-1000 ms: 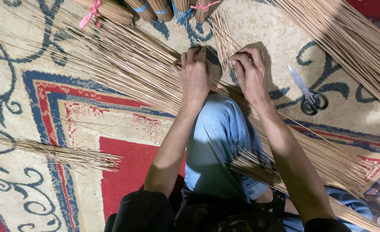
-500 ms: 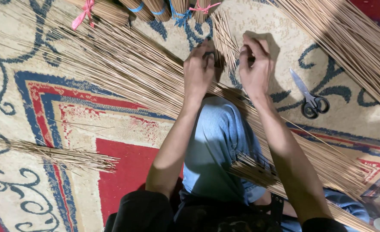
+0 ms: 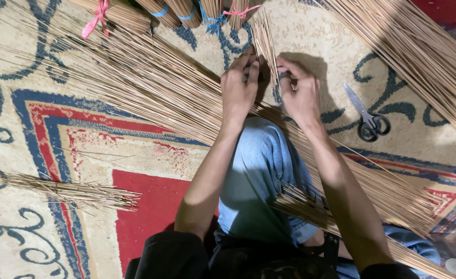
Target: Trimming and bundling wooden sticks to prepare them for broom assembly
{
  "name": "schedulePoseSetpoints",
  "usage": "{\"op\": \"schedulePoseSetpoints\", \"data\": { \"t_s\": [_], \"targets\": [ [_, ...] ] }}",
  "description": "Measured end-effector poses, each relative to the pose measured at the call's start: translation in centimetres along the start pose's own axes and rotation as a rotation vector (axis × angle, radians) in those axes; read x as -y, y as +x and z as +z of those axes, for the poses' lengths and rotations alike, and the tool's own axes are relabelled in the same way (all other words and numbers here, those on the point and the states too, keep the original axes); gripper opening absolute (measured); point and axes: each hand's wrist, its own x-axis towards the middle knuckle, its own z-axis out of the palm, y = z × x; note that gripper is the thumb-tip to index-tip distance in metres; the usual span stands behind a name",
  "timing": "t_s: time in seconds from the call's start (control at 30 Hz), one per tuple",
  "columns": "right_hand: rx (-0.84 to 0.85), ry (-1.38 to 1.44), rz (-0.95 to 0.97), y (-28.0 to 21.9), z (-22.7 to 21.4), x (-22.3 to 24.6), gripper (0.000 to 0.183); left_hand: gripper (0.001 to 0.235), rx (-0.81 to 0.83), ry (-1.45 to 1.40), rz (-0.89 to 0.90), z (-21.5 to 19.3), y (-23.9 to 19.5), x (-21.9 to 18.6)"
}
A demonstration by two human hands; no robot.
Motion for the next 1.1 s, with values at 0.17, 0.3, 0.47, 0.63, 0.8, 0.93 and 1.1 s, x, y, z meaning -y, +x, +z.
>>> {"op": "schedulePoseSetpoints", "data": {
  "t_s": [0.17, 0.3, 0.47, 0.63, 0.8, 0.93, 1.1],
  "targets": [
    [0.108, -0.020, -0.043, -1.4, -0.9, 1.6, 0.056, 0.046, 0.065, -0.031, 0.040, -0.7, -1.0, -0.7],
    [0.127, 0.070, -0.098, -3.3, -2.4, 0.5, 0.050, 0.075, 0.107, -0.127, -0.031, -0.9, -2.0, 0.2],
    [0.118, 0.173, -0.148, -7.7, -6.8, 4.5, 0.040, 0.075, 0.060, -0.174, -0.031, -2.2, -6.8, -3.6],
    [0.007, 0.175, -0.080, -13.9, -8.8, 5.7, 0.028, 0.065, -0.087, -0.054, 0.100, -2.6, -13.9, -6.1],
    [-0.150, 0.142, 0.006, -21.1, -10.8, 4.1, 0.007, 0.027, -0.192, -0.061, 0.391, -1.3, -20.8, -7.6],
    [-0.129, 0.172, 0.053, -26.6, -14.3, 3.7, 0.020, 0.027, -0.043, -0.073, 0.537, 1.9, -25.9, -7.0],
    [0.116, -0.040, 0.070, -33.6, -20.5, 2.5, 0.027, 0.078, 0.370, 0.176, 0.863, 7.8, -32.3, -6.2]
  ]
}}
